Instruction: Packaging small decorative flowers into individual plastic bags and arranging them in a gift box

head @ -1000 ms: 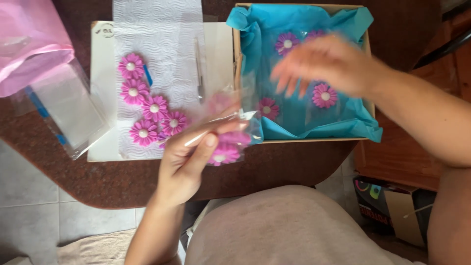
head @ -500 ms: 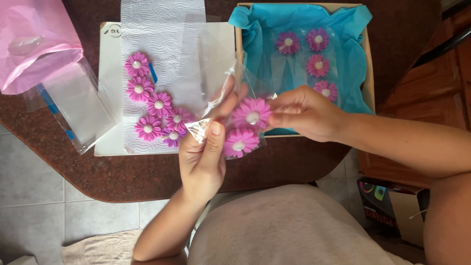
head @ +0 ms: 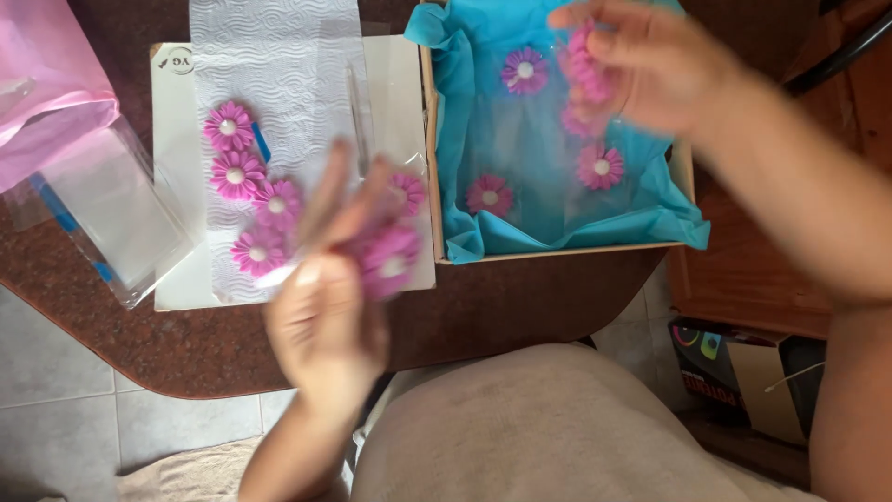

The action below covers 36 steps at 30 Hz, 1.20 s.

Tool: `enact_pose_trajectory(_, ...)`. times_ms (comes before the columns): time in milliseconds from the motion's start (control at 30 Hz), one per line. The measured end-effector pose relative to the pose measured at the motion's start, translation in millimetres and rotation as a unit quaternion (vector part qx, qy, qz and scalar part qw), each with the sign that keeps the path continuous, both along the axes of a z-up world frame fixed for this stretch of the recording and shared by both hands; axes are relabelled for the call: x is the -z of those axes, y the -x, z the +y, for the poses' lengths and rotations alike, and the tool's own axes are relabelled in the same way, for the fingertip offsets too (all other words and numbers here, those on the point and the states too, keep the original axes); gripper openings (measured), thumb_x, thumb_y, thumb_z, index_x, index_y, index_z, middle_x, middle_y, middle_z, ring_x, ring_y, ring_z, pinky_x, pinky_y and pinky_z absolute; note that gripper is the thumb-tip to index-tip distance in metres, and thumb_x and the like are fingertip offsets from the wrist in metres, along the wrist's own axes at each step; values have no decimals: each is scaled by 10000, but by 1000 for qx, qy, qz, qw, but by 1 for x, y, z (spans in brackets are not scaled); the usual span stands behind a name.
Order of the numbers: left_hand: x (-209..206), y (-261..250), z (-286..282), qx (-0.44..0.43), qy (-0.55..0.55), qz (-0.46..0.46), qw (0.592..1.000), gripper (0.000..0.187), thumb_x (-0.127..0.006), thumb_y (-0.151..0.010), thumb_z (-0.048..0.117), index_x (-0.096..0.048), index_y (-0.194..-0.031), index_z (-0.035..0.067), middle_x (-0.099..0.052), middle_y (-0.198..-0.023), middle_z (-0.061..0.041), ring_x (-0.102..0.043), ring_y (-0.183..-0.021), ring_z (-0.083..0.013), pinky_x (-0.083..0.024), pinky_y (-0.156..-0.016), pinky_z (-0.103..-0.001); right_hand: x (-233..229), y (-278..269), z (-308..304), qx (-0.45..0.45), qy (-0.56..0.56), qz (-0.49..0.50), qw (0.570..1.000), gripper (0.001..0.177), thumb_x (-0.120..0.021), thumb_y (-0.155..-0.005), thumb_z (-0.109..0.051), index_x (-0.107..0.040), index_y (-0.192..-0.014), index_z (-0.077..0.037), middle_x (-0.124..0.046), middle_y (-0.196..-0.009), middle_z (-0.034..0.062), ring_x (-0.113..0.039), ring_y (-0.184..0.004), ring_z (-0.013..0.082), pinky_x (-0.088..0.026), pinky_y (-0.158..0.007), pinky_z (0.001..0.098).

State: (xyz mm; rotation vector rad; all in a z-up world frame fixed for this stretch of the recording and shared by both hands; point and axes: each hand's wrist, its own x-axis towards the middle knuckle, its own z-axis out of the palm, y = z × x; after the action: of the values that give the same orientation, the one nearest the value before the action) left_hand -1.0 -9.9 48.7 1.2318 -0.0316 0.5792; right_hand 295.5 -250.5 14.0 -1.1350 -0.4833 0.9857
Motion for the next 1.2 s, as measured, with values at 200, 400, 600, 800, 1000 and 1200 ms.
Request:
enact_pose_trajectory(200, 27, 23, 39, -96, -41, -36, 994, 327, -509, -1170, 271, -574, -1414, 64, -428, -1618, -308, -617, -1373, -452, -480, -1309, -573, -20, -12, 40, -165, 411, -271, 855, 397, -756, -826, -34, -704, -1220, -31, -775, -1104, 153, -768, -941, 262, -620, -913, 361)
enact_pose_trajectory(400, 34, 32, 45, -114, -34, 12, 993, 371, -528, -1141, 331, -579, -1382, 54, -452, -1612, -298, -638, -1348, -484, -594, -1131, -517, 55, -29, 40, -147, 291, -503, 801, 446, -910, -775, -248, -760, -1172, -113, -696, -876, -13, -610, -795, 132, -500, -742, 286)
enact_pose_trajectory(600, 35, 31, 45, -95, -32, -2, 995, 313, -516, -1158, 300, -593, -1378, 91, -425, -1625, -325, -635, -1352, -481, -646, -1012, -503, 64, -12, 31, -80, 230, -573, 783, 547, -930, -756, -200, -709, -1227, -32, -749, -1101, 140, -723, -1021, 263, -612, -832, 362)
enact_pose_trajectory(800, 38, 31, 46, -94, -29, -6, 995, 309, -512, -1162, 294, -595, -1381, 93, -430, -1625, -314, -633, -1353, -477, -622, -1054, -518, 53, -8, 31, -26, 213, -741, 636, 515, -934, -828, -338, -737, -1204, -46, -670, -1057, 117, -629, -976, 295, -470, -939, 452)
enact_pose_trajectory(1000, 35, 31, 45, -117, -50, -15, 992, 204, -517, -1185, 310, -647, -1341, 292, -435, -1601, -340, -631, -1331, -478, -616, -1059, -509, 63, -36, 73, -75, 190, -759, 619, 450, -901, -870, -411, -753, -1135, -79, -758, -1048, 93, -682, -975, 284, -465, -868, 451)
enact_pose_trajectory(1200, 32, 36, 45, -127, -27, -9, 991, 167, -539, -1159, 296, -657, -1261, 235, -435, -1593, -349, -649, -1305, -440, -634, -1037, -493, 62, -28, 122, -170, 395, -633, 644, 618, -908, -701, -625, -697, -962, -107, -748, -956, 27, -661, -942, 314, -401, -877, 521)
